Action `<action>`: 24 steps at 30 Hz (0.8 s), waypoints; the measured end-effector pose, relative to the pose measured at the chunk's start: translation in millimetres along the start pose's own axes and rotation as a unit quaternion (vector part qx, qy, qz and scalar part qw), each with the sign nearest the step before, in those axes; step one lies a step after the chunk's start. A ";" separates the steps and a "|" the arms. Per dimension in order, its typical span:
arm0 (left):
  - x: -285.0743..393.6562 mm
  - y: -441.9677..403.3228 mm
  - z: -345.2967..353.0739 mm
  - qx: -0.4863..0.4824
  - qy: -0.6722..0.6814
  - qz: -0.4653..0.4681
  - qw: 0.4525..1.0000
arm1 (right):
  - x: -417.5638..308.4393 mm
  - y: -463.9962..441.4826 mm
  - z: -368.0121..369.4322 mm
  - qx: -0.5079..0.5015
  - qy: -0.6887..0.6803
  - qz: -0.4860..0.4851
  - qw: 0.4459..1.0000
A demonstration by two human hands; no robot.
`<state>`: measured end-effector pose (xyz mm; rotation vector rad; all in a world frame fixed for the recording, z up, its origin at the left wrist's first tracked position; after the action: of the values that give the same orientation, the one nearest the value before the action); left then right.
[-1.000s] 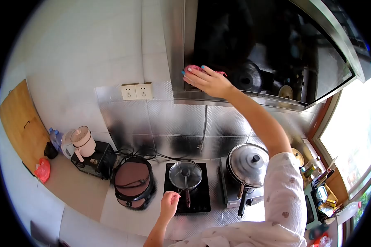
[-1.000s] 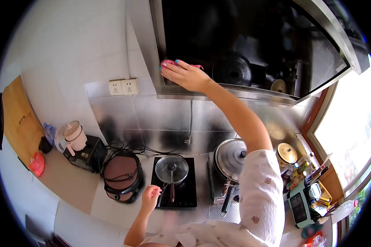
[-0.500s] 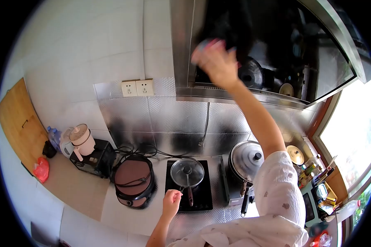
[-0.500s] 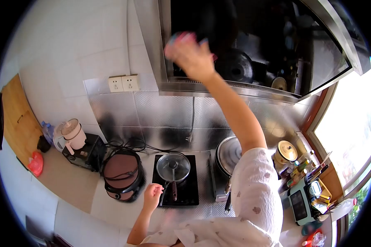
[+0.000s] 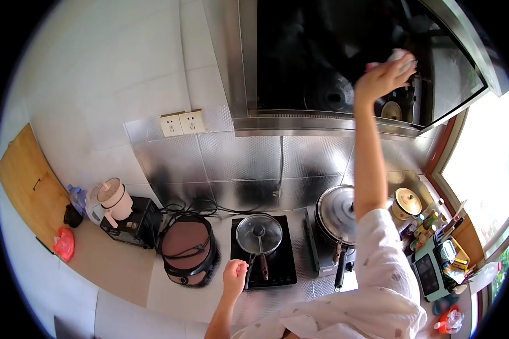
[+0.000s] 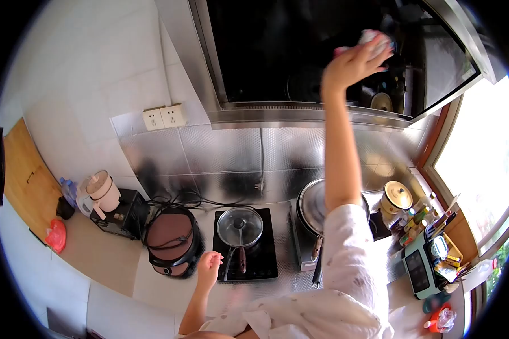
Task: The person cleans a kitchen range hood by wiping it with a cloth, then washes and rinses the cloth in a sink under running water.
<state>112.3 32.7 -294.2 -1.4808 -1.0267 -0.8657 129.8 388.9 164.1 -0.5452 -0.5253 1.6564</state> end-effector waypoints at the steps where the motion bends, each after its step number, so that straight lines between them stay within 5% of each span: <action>1: 1.2 0.4 0.5 0.002 -0.001 0.004 1.000 | -6.0 26.2 2.0 0.002 -0.017 0.010 1.000; 3: 1.8 4.0 -3.1 0.003 -0.016 -0.007 1.000 | -26.0 99.7 18.0 -0.134 -0.012 -0.037 0.990; 5: 4.6 8.4 -7.5 0.028 0.004 0.000 1.000 | -88.8 162.5 7.9 -0.270 -0.100 -0.278 0.917; 10: 8.3 11.3 -4.1 0.003 -0.013 -0.004 1.000 | -107.8 191.2 -2.8 -0.376 -0.130 -0.439 0.805; 12: 13.0 13.3 -3.0 -0.002 -0.013 -0.004 1.000 | -65.4 167.6 4.9 -0.474 -0.130 -0.406 0.770; 14: 8.3 15.9 -1.1 -0.017 -0.012 -0.012 1.000 | 18.1 115.3 1.6 -0.348 -0.061 -0.384 0.853; 16: 2.0 13.4 6.7 -0.017 0.005 -0.005 1.000 | 83.3 40.4 -8.7 -0.245 0.093 -0.261 0.929; 18: 1.5 11.0 10.8 -0.029 0.002 -0.016 0.999 | 117.5 -19.2 -33.4 -0.090 0.082 -0.013 0.993; 20: 9.4 9.3 10.5 -0.032 -0.004 -0.021 0.999 | 136.0 -19.4 -39.3 0.014 -0.036 0.274 0.961; 24: 17.3 9.4 9.5 -0.016 -0.013 -0.022 1.000 | 60.5 40.4 -18.3 -0.036 0.082 0.102 0.991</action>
<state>127.2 44.2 -283.1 -1.5040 -1.0733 -0.8998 101.7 443.7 121.2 -0.8028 -0.4197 1.7727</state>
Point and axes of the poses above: each hand's wrist, its own y-axis away from the middle knuckle, its own z-axis out of the palm, x = y × z, the point moved 8 cm from there along -y, towards the middle knuckle, and after that the axes turned 6 degrees about x, right-handed, at the moved point
